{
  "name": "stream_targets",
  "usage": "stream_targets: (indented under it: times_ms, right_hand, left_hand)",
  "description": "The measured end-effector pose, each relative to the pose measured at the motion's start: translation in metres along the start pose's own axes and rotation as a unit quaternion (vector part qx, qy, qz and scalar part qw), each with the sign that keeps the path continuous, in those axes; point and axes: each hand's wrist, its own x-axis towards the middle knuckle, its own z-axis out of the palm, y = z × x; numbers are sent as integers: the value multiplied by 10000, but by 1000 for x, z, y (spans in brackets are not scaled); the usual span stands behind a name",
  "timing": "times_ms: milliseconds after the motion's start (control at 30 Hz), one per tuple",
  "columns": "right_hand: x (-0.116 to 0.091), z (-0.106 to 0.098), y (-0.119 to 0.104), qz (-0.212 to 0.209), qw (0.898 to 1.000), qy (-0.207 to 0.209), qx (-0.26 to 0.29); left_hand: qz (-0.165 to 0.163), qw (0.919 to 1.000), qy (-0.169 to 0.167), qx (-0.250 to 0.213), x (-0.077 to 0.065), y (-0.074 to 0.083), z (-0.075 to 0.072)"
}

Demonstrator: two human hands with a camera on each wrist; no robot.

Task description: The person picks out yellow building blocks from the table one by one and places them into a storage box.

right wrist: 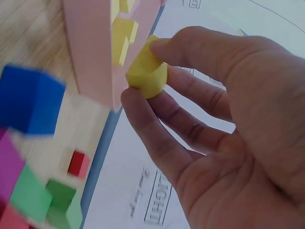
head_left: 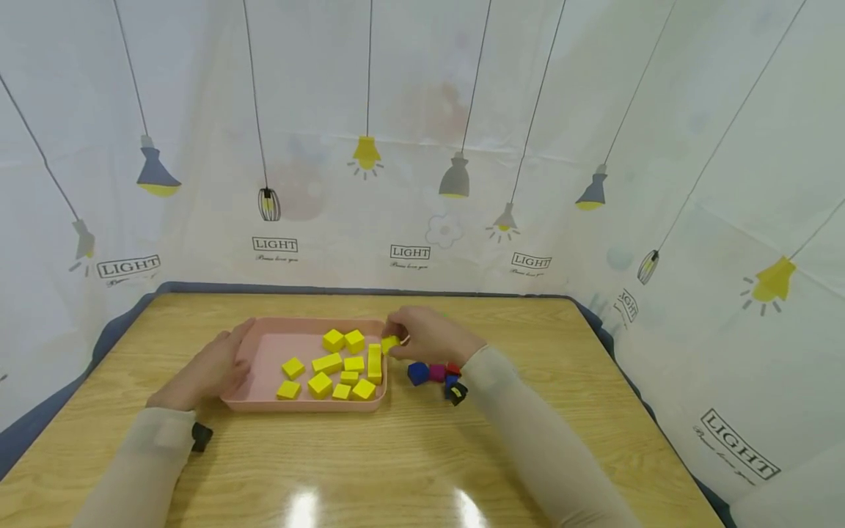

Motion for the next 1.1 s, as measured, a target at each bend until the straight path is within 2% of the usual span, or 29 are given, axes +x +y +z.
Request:
stream_targets:
  times_ms: [500, 700, 933, 1100]
  right_hand:
    - [71, 20, -43, -290, 9984, -10, -491]
    - [94, 32, -61, -169, 9984, -142, -520]
    - [112, 42, -80, 200, 9988, -281, -352]
    - [121, 47, -87, 394, 9976, -294, -497]
  left_hand:
    - [-102, 9999, -68, -122, 1, -1, -1]
    - [-119, 9998, -77, -155, 2, -3, 0]
    - [182, 9997, 70, -136, 3, -7, 2]
    - [206, 9996, 111, -142, 0, -5, 1]
